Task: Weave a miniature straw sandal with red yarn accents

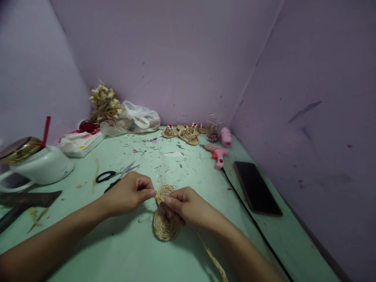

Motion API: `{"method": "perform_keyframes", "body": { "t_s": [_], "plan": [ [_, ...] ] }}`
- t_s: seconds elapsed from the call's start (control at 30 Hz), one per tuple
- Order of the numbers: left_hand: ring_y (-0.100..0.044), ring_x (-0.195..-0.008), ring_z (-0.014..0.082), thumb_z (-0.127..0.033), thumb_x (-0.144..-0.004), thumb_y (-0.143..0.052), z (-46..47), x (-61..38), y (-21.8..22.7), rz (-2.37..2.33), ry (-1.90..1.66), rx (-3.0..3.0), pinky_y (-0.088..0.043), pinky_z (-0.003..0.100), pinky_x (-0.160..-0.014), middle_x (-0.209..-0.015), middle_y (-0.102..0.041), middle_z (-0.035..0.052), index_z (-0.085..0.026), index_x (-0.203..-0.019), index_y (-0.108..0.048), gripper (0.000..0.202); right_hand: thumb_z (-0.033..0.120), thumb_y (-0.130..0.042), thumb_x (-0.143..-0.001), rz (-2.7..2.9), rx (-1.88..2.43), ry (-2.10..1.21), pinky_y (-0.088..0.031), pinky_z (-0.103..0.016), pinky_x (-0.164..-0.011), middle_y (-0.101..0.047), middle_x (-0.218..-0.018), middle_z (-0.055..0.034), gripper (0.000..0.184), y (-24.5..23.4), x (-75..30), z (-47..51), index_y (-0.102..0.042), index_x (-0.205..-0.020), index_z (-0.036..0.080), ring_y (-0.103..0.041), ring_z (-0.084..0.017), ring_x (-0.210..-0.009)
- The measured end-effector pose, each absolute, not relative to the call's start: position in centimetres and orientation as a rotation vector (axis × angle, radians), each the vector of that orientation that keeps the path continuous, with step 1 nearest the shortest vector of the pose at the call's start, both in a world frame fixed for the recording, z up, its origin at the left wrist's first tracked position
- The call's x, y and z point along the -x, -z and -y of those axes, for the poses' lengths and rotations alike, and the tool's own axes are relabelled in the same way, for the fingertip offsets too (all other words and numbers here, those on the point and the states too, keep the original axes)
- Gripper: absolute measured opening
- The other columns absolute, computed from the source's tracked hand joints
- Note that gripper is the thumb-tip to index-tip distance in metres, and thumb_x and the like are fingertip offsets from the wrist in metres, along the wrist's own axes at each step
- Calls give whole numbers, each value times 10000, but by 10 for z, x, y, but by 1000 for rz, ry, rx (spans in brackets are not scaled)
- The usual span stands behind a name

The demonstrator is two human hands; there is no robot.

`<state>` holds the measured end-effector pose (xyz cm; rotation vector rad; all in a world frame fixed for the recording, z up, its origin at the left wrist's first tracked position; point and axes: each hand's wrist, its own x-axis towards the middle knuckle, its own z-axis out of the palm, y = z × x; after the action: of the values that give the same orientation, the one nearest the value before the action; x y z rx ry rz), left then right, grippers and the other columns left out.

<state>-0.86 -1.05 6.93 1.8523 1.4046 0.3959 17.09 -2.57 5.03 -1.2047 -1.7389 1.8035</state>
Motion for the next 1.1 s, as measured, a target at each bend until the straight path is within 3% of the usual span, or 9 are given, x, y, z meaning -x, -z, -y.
{"method": "perform_keyframes", "body": {
  "t_s": [0.1, 0.2, 0.3, 0.6, 0.77, 1.1],
  "plan": [
    [-336, -460, 74, -292, -663, -499, 11, 9, -69, -1391, -398, -1855, -258, 203, -436, -465, -402, -49, -139, -533, -527, 202, 338, -409, -823, 1934, 1217, -1620, -300, -201, -432, -436, -501, 31, 315, -49, -170, 26, -579, -662, 126, -358, -72, -433],
    [-335, -421, 67, -288, -661, -502, 11, 11, -71, -1350, -412, -1797, -243, 196, -412, -425, -395, -57, -142, -525, -518, 200, 268, -398, -826, 2142, 1254, -1235, -293, -204, -480, -455, -539, 26, 275, -51, -170, 28, -546, -634, 140, -376, -82, -498],
    [-336, -364, 62, -296, -657, -510, 10, 13, -76, -1295, -413, -1688, -237, 192, -382, -374, -387, -67, -150, -517, -496, 203, 254, -399, -824, 2223, 1262, -1025, -255, -203, -471, -402, -522, 45, 268, -54, -172, 28, -487, -591, 153, -332, -76, -490],
    [-346, -314, 57, -334, -621, -550, 2, 24, -74, -1247, -462, -1529, -258, 186, -350, -343, -402, -67, -147, -517, -506, 218, 336, -423, -817, 2055, 1244, -1386, -196, -212, -440, -297, -493, 65, 286, -57, -185, 20, -489, -608, 152, -248, -71, -465],
    [-333, -298, 50, -342, -610, -561, -3, 33, -68, -1250, -453, -1462, -231, 183, -335, -338, -388, -73, -142, -521, -513, 225, 394, -415, -820, 2037, 1140, -1640, -225, -202, -424, -345, -505, 60, 319, -60, -188, 20, -516, -642, 149, -285, -62, -438],
    [-413, -339, 55, -311, -636, -571, -10, 44, -68, -1221, -347, -1492, -225, 172, -345, -395, -443, -56, -136, -578, -552, 185, 381, -485, -765, 1871, 1421, -1628, -255, -199, -361, -415, -476, 46, 295, -63, -203, 13, -622, -726, 122, -321, -52, -361]
  ]
}}
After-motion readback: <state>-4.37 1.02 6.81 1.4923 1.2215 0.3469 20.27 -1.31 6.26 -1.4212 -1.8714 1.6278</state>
